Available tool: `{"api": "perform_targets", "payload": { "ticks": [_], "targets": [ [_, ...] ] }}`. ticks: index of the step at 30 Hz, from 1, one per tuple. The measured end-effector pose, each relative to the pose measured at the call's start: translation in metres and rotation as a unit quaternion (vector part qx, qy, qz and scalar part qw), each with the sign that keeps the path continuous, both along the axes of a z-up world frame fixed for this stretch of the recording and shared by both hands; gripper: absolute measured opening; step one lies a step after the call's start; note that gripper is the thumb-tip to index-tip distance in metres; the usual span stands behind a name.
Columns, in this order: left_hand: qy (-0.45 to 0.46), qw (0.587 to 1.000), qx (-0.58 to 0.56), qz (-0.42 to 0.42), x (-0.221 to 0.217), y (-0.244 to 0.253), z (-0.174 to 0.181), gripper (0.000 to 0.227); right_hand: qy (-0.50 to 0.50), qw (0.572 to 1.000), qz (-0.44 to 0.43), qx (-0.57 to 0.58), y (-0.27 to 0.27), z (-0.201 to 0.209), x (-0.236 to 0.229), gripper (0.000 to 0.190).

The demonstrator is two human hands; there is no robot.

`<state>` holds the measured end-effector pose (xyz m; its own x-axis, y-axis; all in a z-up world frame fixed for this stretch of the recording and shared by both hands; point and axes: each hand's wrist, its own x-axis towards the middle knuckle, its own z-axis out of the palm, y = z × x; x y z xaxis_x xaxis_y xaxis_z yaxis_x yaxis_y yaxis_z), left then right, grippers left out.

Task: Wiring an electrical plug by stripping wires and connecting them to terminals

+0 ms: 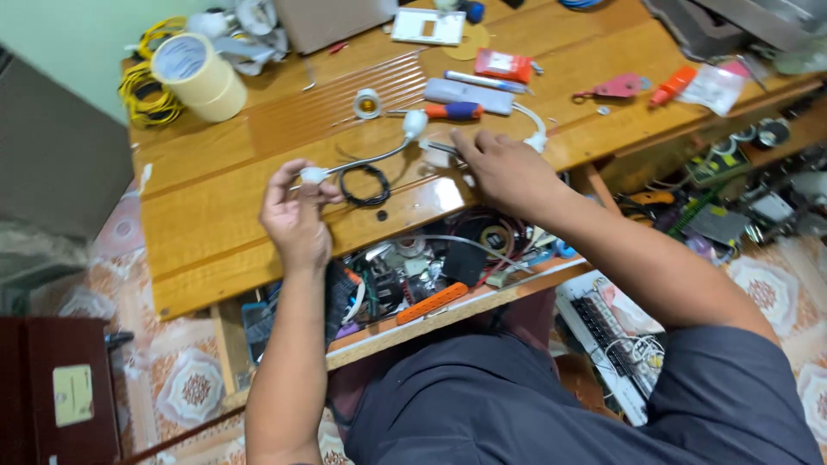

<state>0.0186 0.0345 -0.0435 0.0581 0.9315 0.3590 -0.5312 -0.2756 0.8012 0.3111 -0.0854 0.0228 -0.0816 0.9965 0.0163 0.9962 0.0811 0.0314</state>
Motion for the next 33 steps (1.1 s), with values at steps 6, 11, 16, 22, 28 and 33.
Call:
{"api": "perform_targets", "payload": {
  "ticks": [6,11,16,22,28,33],
  "targets": [
    [-0.006,1.000,-0.015,0.002,-0.001,0.001,0.004,0.030,-0.014,1.000,0.000,-0.027,0.004,0.040,-0.004,0.056],
    [-0.011,1.000,-0.025,0.003,-0.002,0.004,0.000,0.031,0.011,1.000,0.004,0.004,0.001,0.047,0.008,0.049],
    [-0.011,0.999,-0.036,0.014,0.000,0.007,-0.008,0.031,0.016,0.997,0.033,0.070,-0.013,0.061,0.018,0.056],
    [0.028,0.999,-0.036,-0.009,-0.005,-0.007,0.007,0.030,0.119,0.976,0.137,0.118,-0.023,0.081,-0.002,0.067],
    [-0.005,0.991,0.002,-0.135,-0.003,-0.024,0.022,0.018,0.006,0.977,0.158,0.143,-0.015,0.067,-0.039,0.063],
    [0.049,0.990,0.015,-0.133,-0.002,-0.025,0.026,0.028,-0.028,0.987,0.120,0.099,0.010,0.065,-0.044,0.062]
  ]
}}
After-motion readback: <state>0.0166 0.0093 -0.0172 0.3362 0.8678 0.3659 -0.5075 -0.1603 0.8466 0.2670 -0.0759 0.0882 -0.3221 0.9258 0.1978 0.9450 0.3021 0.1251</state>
